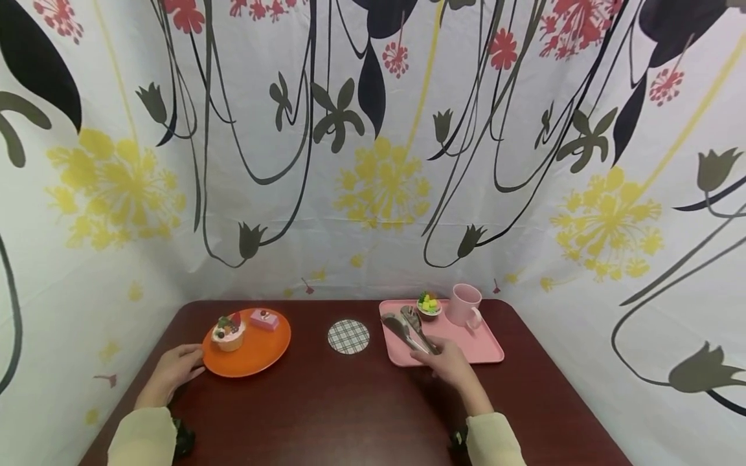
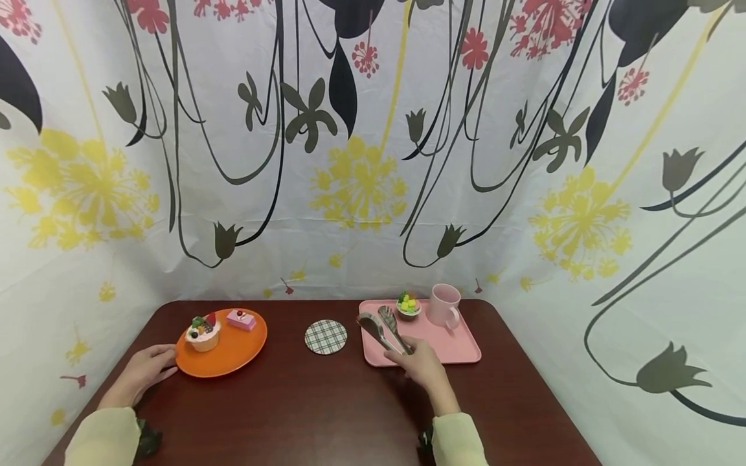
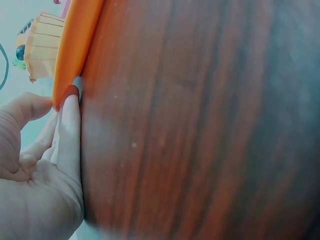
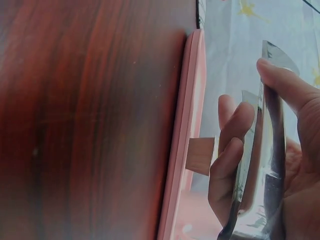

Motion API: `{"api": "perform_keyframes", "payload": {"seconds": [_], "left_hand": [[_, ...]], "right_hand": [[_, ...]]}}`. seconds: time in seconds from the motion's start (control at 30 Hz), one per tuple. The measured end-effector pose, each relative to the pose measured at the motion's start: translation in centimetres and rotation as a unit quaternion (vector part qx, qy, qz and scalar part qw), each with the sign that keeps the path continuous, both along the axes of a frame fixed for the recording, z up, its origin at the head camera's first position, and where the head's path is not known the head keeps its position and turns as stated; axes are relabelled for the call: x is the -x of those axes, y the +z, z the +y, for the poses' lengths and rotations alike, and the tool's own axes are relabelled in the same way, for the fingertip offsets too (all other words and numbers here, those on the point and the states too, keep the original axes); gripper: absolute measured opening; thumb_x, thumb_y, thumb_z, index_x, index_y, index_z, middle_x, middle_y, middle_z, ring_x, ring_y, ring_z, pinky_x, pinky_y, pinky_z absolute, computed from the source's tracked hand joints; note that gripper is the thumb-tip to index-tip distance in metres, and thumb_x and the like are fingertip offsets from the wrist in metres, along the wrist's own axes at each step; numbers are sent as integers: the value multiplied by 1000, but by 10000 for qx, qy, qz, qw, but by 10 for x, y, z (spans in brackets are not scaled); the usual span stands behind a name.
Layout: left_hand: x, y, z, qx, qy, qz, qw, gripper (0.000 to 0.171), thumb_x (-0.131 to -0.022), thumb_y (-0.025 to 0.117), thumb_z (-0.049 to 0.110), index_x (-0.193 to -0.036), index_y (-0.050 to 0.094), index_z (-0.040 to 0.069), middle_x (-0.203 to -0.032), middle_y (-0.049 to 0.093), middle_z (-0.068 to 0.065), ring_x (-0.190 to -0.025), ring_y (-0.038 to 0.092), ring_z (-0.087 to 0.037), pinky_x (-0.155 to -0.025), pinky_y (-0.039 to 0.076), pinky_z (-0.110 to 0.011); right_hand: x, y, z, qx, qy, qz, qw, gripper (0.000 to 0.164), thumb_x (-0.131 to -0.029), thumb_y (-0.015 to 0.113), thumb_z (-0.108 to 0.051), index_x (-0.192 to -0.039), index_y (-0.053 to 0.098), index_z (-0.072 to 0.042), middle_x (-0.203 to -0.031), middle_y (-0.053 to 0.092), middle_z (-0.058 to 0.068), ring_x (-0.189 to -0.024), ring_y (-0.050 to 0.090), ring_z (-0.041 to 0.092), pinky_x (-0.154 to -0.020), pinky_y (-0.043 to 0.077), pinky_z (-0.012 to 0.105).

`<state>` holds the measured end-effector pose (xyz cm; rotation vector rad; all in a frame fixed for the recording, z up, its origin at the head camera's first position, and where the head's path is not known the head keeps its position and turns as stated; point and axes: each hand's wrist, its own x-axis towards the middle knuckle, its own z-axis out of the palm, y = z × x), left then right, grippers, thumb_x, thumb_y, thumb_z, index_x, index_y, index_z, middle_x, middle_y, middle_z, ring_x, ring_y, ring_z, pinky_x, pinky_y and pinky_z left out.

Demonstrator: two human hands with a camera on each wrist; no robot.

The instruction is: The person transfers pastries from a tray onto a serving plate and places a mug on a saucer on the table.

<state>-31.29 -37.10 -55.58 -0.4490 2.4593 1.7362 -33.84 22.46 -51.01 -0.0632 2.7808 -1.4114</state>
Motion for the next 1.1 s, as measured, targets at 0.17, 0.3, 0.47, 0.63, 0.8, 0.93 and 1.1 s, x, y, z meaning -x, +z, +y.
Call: {"api": "perform_keyframes", "payload": {"seconds": [0.17,0.3,0.47,0.63,0.8,0.93,1.1], "left_hand": [[-1,-6,-3,32,-7,-133,9999,67,-116,45,32,-162,29,-14,-162,38,-40,-139,59,-42,-92,66,-26],[-2,-8,-4,7,-56,-120,9999,68,-116,45,33,-161,29,-15,-162,37,-41,-139,58,-44,-92,66,-26],[-3,-4,-4,47,-176,-17,9998,71,-116,43,36,-162,26,-16,-162,35,-42,-146,49,-49,-94,65,-27],[-4,-2,-4,134,-266,13,9996,71,-117,41,36,-162,25,-16,-162,35,-41,-147,47,-50,-95,65,-27],[-2,0,-3,120,-250,38,9996,70,-117,41,35,-161,26,-16,-162,35,-42,-147,48,-50,-94,65,-27],[-1,3,-4,92,-276,33,9996,70,-117,41,35,-161,25,-17,-162,35,-42,-147,47,-50,-94,65,-27],[2,-4,-7,31,-254,10,9997,71,-116,43,36,-161,26,-16,-162,35,-42,-147,47,-51,-93,66,-27]], "right_hand": [[-1,-5,6,118,-104,87,9998,60,-95,84,-37,-145,68,-9,-99,70,8,-69,66,25,-58,58,30],[-2,-6,15,81,-328,143,9993,62,-95,84,-40,-145,66,-8,-98,70,8,-74,68,27,-60,58,29],[-3,-6,27,-166,-602,187,9979,68,-94,83,-45,-147,64,-8,-96,68,8,-71,66,21,-61,58,28],[-5,-5,38,-595,-854,91,9945,76,-92,82,-52,-150,61,-7,-99,72,8,-68,65,15,-60,56,29],[-7,-3,45,-735,-959,5,9927,80,-93,81,-53,-152,59,-5,-95,71,8,-67,66,16,-59,54,29],[-6,-2,49,-953,-1005,-91,9903,84,-94,79,-56,-155,55,-4,-108,75,15,-80,69,22,-69,58,38],[-3,-5,56,-1444,-1148,-204,9826,84,-96,74,-59,-157,53,-4,-153,60,25,-117,66,40,-94,53,67]]}}
